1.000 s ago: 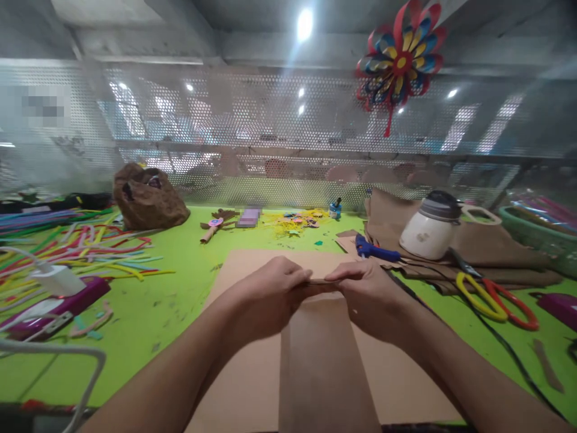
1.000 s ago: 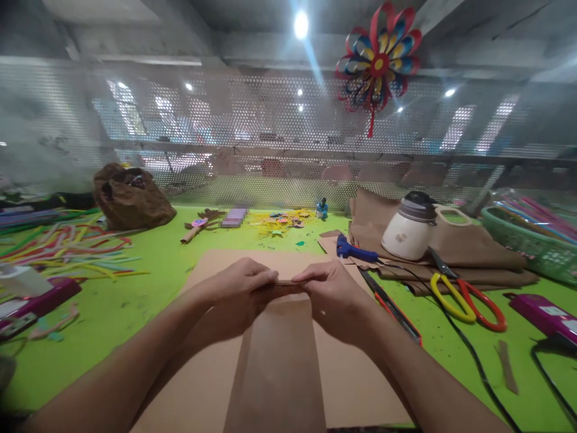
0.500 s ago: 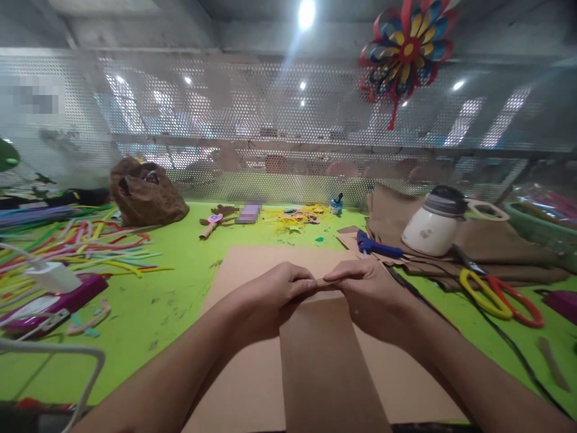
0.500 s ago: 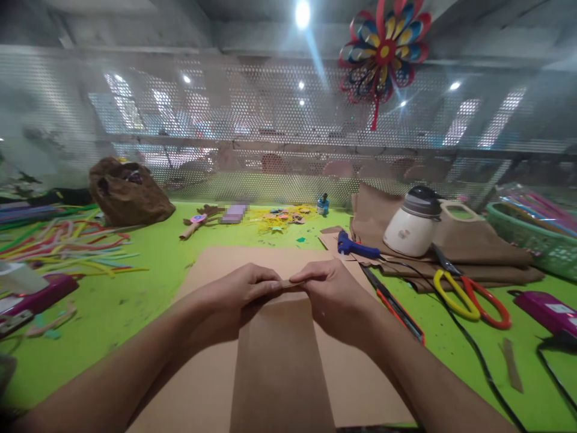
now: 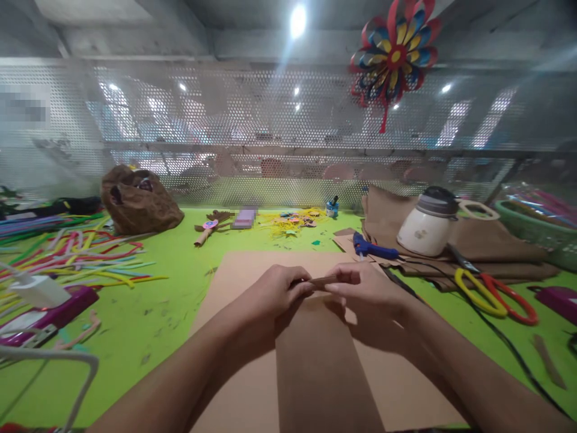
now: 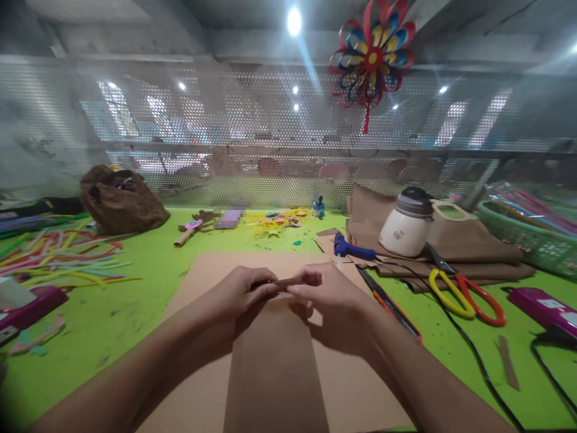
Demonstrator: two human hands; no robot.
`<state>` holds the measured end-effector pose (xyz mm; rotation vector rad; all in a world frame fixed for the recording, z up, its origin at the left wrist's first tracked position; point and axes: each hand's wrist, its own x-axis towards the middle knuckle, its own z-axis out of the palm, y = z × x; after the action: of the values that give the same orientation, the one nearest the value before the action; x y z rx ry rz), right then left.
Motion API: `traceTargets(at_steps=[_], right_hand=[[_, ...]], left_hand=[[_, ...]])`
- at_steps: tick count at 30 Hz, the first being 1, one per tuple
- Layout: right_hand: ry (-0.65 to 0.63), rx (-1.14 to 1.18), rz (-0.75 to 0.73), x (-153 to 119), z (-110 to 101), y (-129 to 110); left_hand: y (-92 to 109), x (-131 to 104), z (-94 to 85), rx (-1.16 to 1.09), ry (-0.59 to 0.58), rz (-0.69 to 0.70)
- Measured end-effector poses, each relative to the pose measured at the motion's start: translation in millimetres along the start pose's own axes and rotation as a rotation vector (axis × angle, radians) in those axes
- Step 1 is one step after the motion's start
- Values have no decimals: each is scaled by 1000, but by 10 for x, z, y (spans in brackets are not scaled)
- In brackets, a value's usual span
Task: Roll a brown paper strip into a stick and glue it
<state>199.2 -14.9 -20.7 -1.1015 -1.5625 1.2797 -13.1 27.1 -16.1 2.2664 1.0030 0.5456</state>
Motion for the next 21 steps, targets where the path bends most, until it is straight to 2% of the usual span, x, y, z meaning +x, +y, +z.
traceTargets(at_steps=[5,13,17,21], right_hand=[[-7,-61,-3,85,-45,0],[-8,-241,-61,36,-58,-94],[-8,-316,-77,34,-75,-99],[13,-269,-81,67,-95,-39]], left_hand=[[85,-46,-56,210,34,129],[106,-81,-73,186,63,215],[122,-83,-66,197,70,199],[131,-72,-57,159,69,103]])
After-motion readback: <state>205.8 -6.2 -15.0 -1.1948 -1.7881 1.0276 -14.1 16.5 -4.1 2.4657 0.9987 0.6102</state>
